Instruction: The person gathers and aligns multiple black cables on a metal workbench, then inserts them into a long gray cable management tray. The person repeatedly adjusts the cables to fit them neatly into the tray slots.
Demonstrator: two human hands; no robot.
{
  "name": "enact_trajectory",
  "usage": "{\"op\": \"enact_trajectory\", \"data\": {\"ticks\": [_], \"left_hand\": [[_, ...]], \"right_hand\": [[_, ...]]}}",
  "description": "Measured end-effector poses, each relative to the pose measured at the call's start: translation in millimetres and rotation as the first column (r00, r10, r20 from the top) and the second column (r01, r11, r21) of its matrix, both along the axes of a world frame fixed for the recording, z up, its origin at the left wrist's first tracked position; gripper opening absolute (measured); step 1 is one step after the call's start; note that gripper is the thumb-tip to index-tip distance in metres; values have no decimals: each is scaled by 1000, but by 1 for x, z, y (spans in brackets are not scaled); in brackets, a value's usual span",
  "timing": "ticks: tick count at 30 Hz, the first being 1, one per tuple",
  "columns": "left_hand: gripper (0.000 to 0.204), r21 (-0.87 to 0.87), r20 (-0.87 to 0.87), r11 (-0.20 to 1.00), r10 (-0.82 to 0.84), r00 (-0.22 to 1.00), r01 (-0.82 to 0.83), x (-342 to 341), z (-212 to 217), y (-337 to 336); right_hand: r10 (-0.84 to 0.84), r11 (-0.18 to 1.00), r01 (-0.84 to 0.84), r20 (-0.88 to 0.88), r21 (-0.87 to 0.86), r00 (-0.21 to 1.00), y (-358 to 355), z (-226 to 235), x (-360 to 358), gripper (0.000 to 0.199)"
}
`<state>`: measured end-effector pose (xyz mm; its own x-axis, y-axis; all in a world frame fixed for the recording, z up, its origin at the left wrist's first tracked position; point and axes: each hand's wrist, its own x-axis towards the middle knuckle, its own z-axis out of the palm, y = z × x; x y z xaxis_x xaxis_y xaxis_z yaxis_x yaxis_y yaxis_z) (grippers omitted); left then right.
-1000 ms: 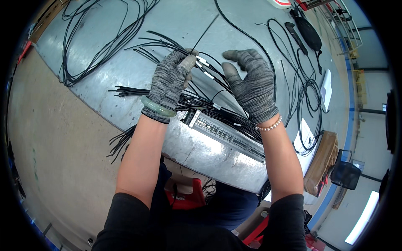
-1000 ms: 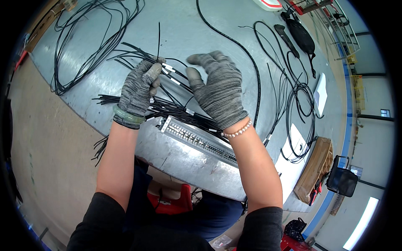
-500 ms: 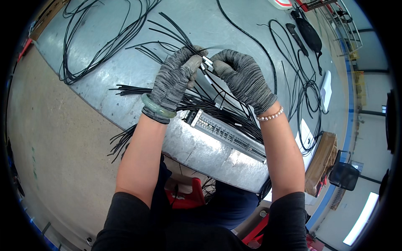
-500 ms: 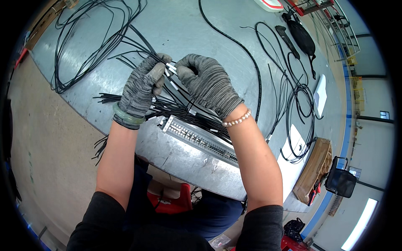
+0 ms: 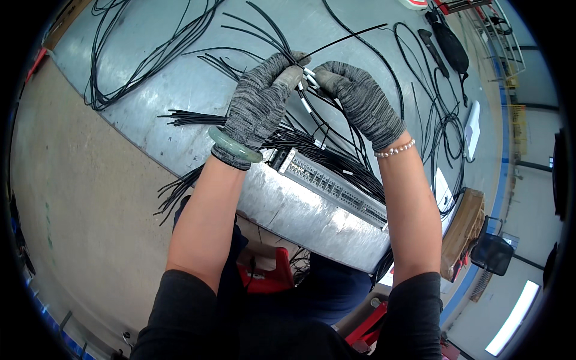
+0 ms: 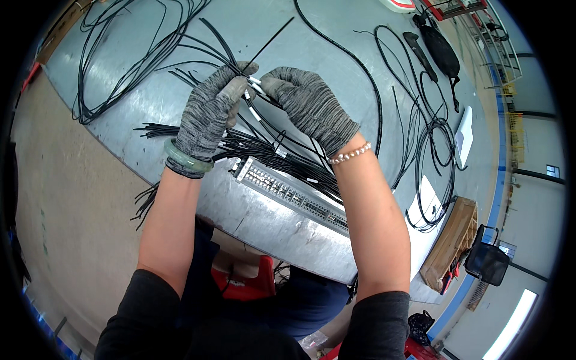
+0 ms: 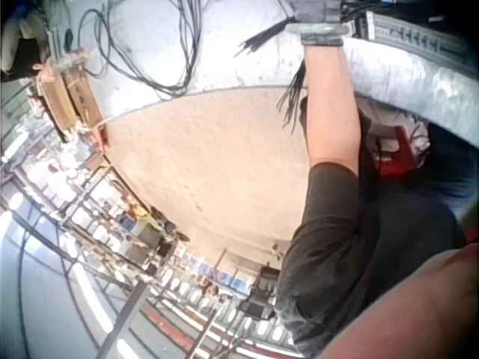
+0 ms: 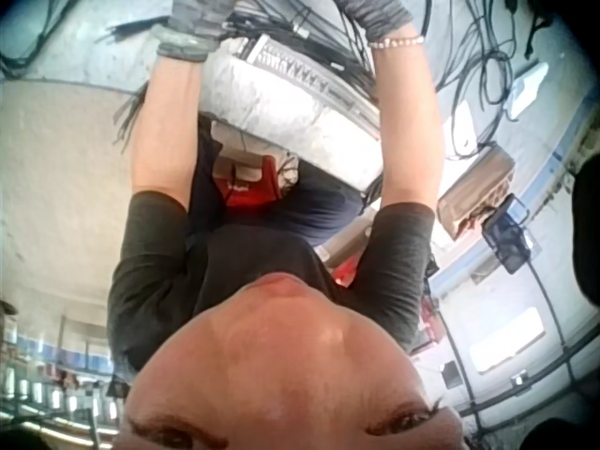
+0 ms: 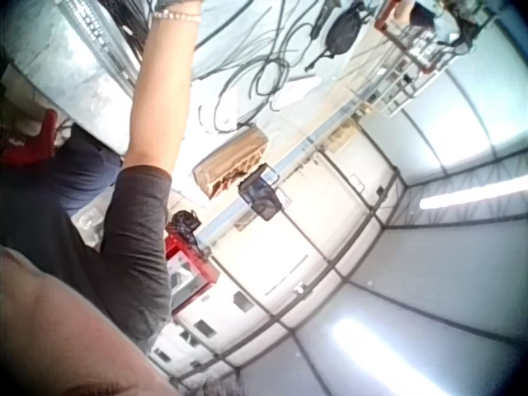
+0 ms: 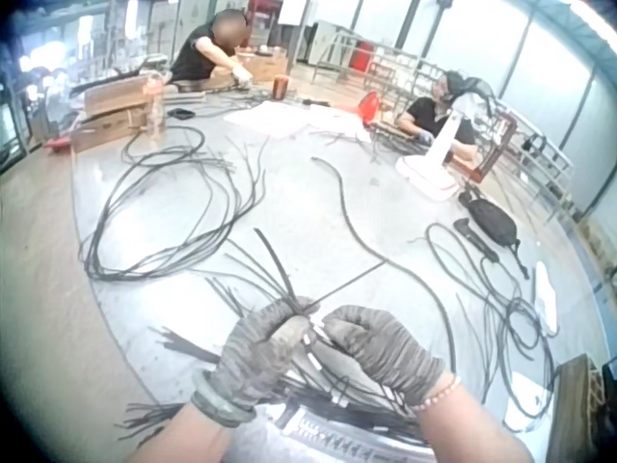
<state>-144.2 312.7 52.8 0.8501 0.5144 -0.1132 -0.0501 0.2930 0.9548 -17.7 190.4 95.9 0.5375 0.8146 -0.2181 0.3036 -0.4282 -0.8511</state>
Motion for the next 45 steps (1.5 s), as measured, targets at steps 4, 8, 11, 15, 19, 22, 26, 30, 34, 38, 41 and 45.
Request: {"op": "enact_trajectory", "data": {"ticks": [4, 8, 11, 15, 19, 22, 26, 30, 34, 38, 41, 45], "left_hand": [[30, 18, 39, 1000, 4, 999, -5, 1, -6, -1], [28, 6, -21, 1000, 30, 999, -30, 2, -6, 0], [26, 42, -61, 997, 63, 996, -61, 2, -7, 1], [25, 53, -92, 996, 80, 993, -75, 2, -11, 4], [23, 17, -143, 996, 88, 986, -87, 0, -4, 3], [29, 27, -153, 996, 83, 985, -80, -2, -3, 7], [43, 247, -182, 951, 236, 954, -188, -5, -6, 16], [37, 204, -246, 959, 245, 938, -197, -9, 0, 19], [31, 219, -242, 963, 211, 947, -159, -12, 0, 19], [28, 240, -241, 961, 198, 950, -139, -13, 4, 18], [28, 246, -220, 958, 206, 953, -151, -15, 3, 19], [28, 216, -191, 961, 216, 958, -174, -17, 0, 25]], "right_hand": [[21, 1000, -21, 3, 12, 1000, -2, -4, 2, 33], [27, 1000, -28, 26, 12, 999, -2, -3, -1, 31], [125, 991, -120, 83, -66, 989, -1, 0, 3, 28], [159, 978, -140, 122, -153, 980, 0, 7, 0, 24], [244, 968, -222, 227, -120, 943, -9, -2, 2, 24], [200, 978, -173, 286, -115, 937, -7, -2, -4, 24], [-67, 989, 129, 542, -77, 838, -9, -20, 2, 25], [72, 982, 110, 841, -154, 536, -22, -38, 3, 31], [1, 989, 112, 754, -99, 657, -32, -24, -9, 28], [-16, 976, 87, 332, -198, 943, -49, -5, -27, 28], [19, 943, 74, 274, -325, 962, -49, -2, -39, 28], [122, 918, 15, 319, -396, 940, -53, -18, -45, 30]]}}
